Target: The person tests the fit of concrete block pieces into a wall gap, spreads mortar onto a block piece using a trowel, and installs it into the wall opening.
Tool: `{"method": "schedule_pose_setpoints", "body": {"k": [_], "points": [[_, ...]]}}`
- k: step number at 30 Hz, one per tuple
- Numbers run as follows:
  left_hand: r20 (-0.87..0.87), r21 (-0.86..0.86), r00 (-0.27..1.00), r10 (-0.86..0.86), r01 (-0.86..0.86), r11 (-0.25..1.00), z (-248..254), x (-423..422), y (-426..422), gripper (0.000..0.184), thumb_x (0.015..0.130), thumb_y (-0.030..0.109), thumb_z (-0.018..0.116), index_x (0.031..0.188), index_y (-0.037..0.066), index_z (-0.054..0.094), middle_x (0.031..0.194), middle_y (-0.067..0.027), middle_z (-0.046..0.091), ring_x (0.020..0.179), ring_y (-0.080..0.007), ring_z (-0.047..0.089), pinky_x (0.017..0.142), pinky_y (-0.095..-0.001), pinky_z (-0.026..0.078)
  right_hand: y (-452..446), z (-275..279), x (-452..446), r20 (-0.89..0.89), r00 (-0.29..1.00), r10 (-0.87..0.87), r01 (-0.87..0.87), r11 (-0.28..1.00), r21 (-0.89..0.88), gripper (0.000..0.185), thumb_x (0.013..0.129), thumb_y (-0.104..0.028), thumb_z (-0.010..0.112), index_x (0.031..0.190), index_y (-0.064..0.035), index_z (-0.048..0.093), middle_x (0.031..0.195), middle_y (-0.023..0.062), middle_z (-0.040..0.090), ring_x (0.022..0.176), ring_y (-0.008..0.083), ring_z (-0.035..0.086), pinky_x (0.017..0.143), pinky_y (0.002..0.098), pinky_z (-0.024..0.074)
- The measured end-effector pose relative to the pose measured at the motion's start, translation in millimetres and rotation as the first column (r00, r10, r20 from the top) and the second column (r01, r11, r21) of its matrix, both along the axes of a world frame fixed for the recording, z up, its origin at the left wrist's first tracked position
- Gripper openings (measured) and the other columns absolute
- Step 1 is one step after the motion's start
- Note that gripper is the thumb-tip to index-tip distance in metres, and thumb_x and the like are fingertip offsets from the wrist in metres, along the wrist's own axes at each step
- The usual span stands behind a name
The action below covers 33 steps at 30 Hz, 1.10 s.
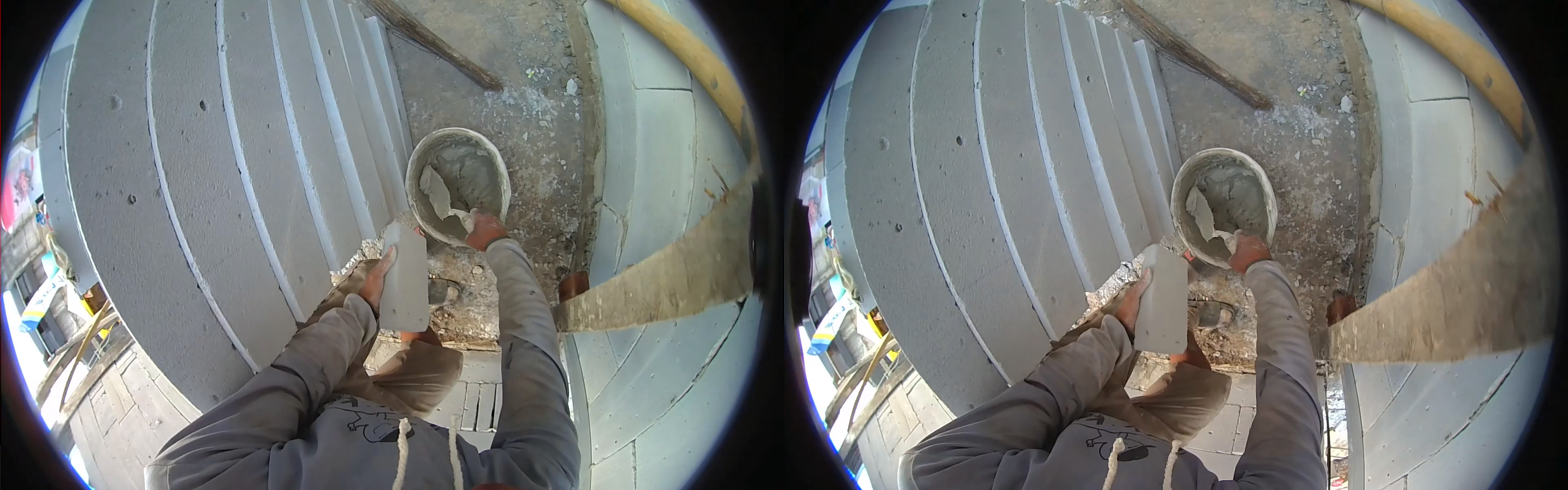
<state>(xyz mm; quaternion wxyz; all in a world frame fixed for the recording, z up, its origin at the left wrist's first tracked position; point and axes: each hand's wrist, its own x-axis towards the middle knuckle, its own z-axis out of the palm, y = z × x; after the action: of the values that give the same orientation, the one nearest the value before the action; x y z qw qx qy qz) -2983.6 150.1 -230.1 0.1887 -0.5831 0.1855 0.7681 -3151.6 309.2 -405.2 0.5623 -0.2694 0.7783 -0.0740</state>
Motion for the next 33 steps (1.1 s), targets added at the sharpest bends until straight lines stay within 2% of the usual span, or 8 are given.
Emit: {"method": "schedule_pose_setpoints", "body": {"k": [4, 6, 14, 17, 23, 26, 29, 33], "points": [[-0.083, -0.033, 0.992, 0.091, -0.094, 0.995, -16.5, 19.0, 2.7, 0.062, 0.089, 0.053, 0.048, 0.129, 0.006, 0.045, 0.108, -0.0101, 0.059, 0.096, -0.0213, 0.06, 0.082, -0.0342, 0.051, 28.6, 50.7, 18.4, 0.11, 0.982, -0.154, 0.158, 0.987, -0.026, 0.066, 0.072, -0.027, 0.067, 0.126, 0.0037, 0.045, 0.111, 0.0228, 0.06, 0.107, 0.0383, 0.055, 0.092, 0.04, 0.0437], [-0.15, -0.038, 0.984, 0.092, -0.099, 0.994, -13.8, 20.6, 5.4, 0.061, 0.093, 0.056, 0.032, 0.13, 0.008, 0.045, 0.111, -0.0102, 0.059, 0.093, -0.0221, 0.061, 0.078, -0.0371, 0.053, 50.5, 57.6, 45.7, 0.206, 0.833, -0.513, 0.55, 0.809, -0.208, 0.066, 0.07, -0.033, 0.071, 0.121, 0.0025, 0.049, 0.107, 0.0223, 0.061, 0.104, 0.0396, 0.055, 0.089, 0.0401, 0.0441], [-0.265, 0.166, 0.946, 0.189, -0.148, 0.975, 76.7, -14.4, 8.7, 0.062, 0.094, 0.055, 0.027, 0.129, 0.007, 0.047, 0.113, -0.0133, 0.059, 0.095, -0.0266, 0.061, 0.081, -0.0419, 0.052, 124.6, 310.5, 46.6, -0.035, 0.776, -0.63, 0.582, 0.736, -0.345, 0.039, 0.071, -0.027, 0.069, 0.103, -0.0076, 0.057, 0.088, 0.021, 0.062, 0.084, 0.0398, 0.06, 0.072, 0.0444, 0.0474], [-0.357, 0.167, 0.934, 0.022, 0.04, 0.985, 124.9, -37.4, 6.1, 0.059, 0.095, 0.052, 0.029, 0.127, 0.007, 0.049, 0.11, -0.0143, 0.06, 0.093, -0.0274, 0.062, 0.08, -0.0419, 0.053, 157.1, 384.8, 50.3, -0.187, 0.723, -0.665, 0.521, 0.703, -0.485, 0.031, 0.071, -0.025, 0.066, 0.097, -0.0106, 0.057, 0.08, 0.0186, 0.062, 0.076, 0.0409, 0.059, 0.064, 0.047, 0.0473], [-0.623, 0.079, 0.769, -0.142, 0.242, 0.967, 233.1, -86.7, 7.9, 0.051, 0.096, 0.044, 0.035, 0.122, 0.004, 0.051, 0.107, -0.014, 0.063, 0.089, -0.0245, 0.064, 0.077, -0.0382, 0.053, 158.4, 482.8, 20.6, -0.661, 0.641, -0.39, 0.277, 0.921, -0.275, 0.031, 0.07, -0.028, 0.066, 0.093, -0.0085, 0.057, 0.085, 0.0148, 0.063, 0.079, 0.0363, 0.062, 0.069, 0.0482, 0.0467], [-0.676, 0.18, 0.734, -0.069, 0.256, 0.95, 295.1, -107.6, 2.1, 0.047, 0.096, 0.041, 0.038, 0.12, 0.004, 0.053, 0.105, -0.014, 0.063, 0.088, -0.0231, 0.064, 0.078, -0.0374, 0.053, 156.3, 513.9, 19.9, -0.76, 0.541, -0.361, 0.181, 0.932, -0.314, 0.037, 0.071, -0.027, 0.064, 0.101, -0.007, 0.058, 0.091, 0.014, 0.063, 0.082, 0.0346, 0.062, 0.071, 0.0479, 0.0466], [-0.716, -0.054, 0.632, -0.298, 0.375, 0.926, 311.7, -117.5, -7.3, 0.044, 0.095, 0.039, 0.04, 0.118, 0.004, 0.055, 0.104, -0.0141, 0.063, 0.086, -0.0236, 0.063, 0.077, -0.037, 0.052, 148.8, 530.4, 15.4, -0.794, 0.508, -0.334, 0.097, 0.938, -0.332, 0.04, 0.071, -0.025, 0.063, 0.105, -0.0055, 0.057, 0.093, 0.0136, 0.063, 0.084, 0.0334, 0.062, 0.073, 0.0468, 0.0463], [-0.684, 0.069, 0.698, -0.214, 0.353, 0.933, 326.2, -123.9, -12.3, 0.038, 0.097, 0.038, 0.038, 0.112, 0.007, 0.055, 0.1, -0.0147, 0.063, 0.085, -0.0262, 0.063, 0.079, -0.0414, 0.052, 146.6, 545.0, 21.9, -0.817, 0.516, -0.258, -0.004, 0.953, -0.304, 0.04, 0.072, -0.024, 0.062, 0.107, -0.0047, 0.056, 0.091, 0.0141, 0.064, 0.086, 0.0319, 0.062, 0.072, 0.0451, 0.0454]]}}
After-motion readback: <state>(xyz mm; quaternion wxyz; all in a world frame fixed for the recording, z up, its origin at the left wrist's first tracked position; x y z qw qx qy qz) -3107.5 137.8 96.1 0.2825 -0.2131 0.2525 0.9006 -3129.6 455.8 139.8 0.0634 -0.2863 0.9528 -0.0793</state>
